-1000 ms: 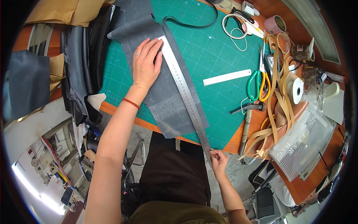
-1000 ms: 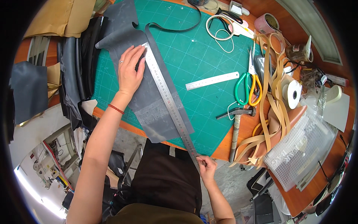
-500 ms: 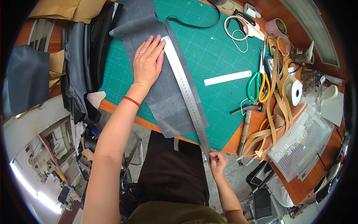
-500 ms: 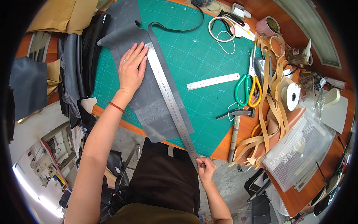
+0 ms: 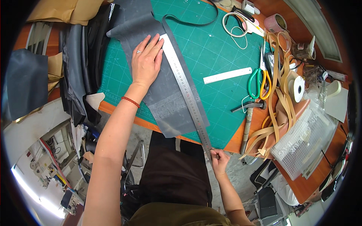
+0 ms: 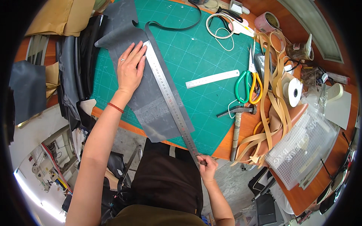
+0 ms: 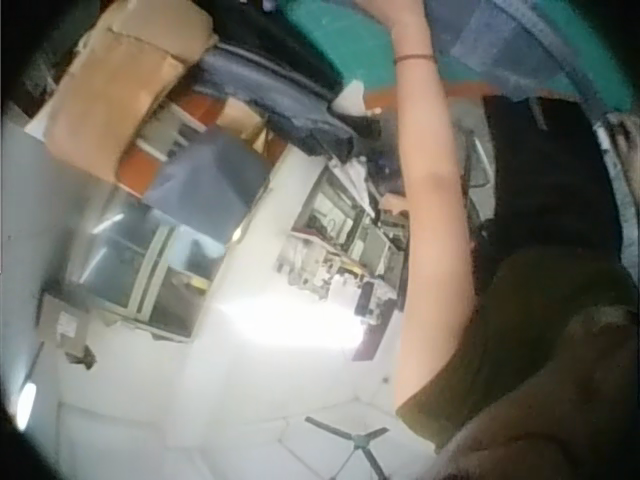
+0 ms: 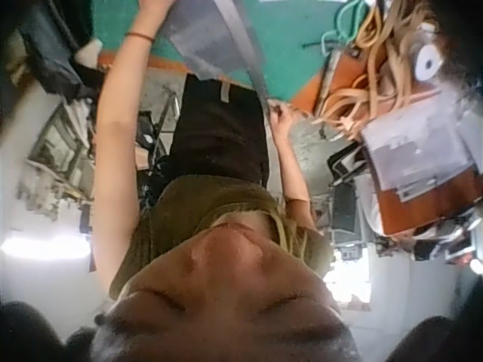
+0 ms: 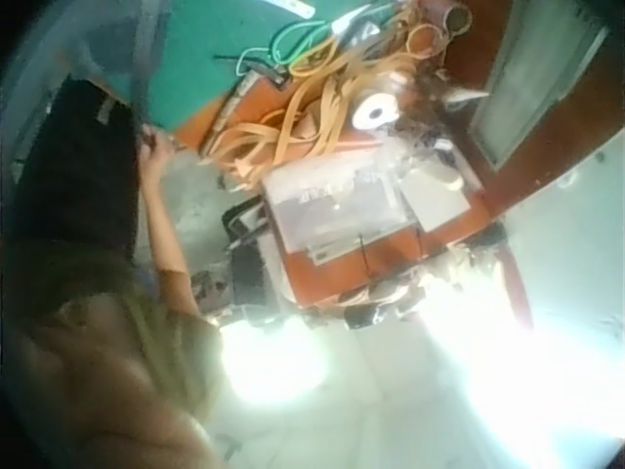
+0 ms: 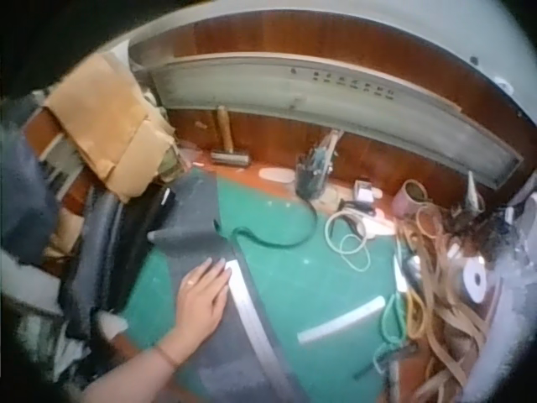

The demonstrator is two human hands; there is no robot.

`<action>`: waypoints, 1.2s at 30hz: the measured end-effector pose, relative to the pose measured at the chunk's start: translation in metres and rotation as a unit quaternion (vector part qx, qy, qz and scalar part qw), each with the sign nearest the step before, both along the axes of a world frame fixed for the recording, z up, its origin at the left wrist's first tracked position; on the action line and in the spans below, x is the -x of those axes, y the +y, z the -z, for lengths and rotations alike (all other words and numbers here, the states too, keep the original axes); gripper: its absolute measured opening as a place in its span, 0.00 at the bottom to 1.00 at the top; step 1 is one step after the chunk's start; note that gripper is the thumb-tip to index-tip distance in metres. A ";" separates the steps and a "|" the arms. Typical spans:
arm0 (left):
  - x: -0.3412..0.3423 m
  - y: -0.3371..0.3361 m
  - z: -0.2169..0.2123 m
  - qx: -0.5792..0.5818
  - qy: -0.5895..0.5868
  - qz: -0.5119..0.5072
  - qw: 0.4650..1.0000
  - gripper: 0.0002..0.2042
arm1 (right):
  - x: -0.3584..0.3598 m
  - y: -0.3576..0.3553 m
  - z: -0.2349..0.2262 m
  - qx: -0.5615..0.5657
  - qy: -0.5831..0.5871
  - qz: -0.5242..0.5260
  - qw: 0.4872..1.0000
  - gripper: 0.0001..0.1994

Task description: The person measures and cuts strips from a tan material and a dark grey material using a metal ruler and a utility knife on a green cutting mat. The person handles the materials, aligns the ruler, and slices the material to create straight edges and strips.

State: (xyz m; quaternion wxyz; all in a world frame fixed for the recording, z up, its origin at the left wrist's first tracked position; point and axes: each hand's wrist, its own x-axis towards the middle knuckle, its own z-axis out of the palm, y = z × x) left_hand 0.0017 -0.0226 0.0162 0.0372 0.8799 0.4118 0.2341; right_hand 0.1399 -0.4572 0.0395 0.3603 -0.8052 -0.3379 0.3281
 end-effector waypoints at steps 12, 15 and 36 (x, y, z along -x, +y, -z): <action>0.000 0.000 0.001 -0.003 0.003 -0.002 1.000 0.16 | -0.004 -0.007 -0.003 0.042 0.022 0.001 0.999 0.06; 0.000 0.001 0.001 -0.006 0.008 0.001 1.000 0.16 | -0.007 -0.007 -0.004 0.054 0.029 0.000 0.998 0.05; 0.009 -0.013 -0.016 0.139 0.094 0.067 0.983 0.54 | -0.178 0.257 -0.033 -0.009 -0.211 -0.280 0.937 0.15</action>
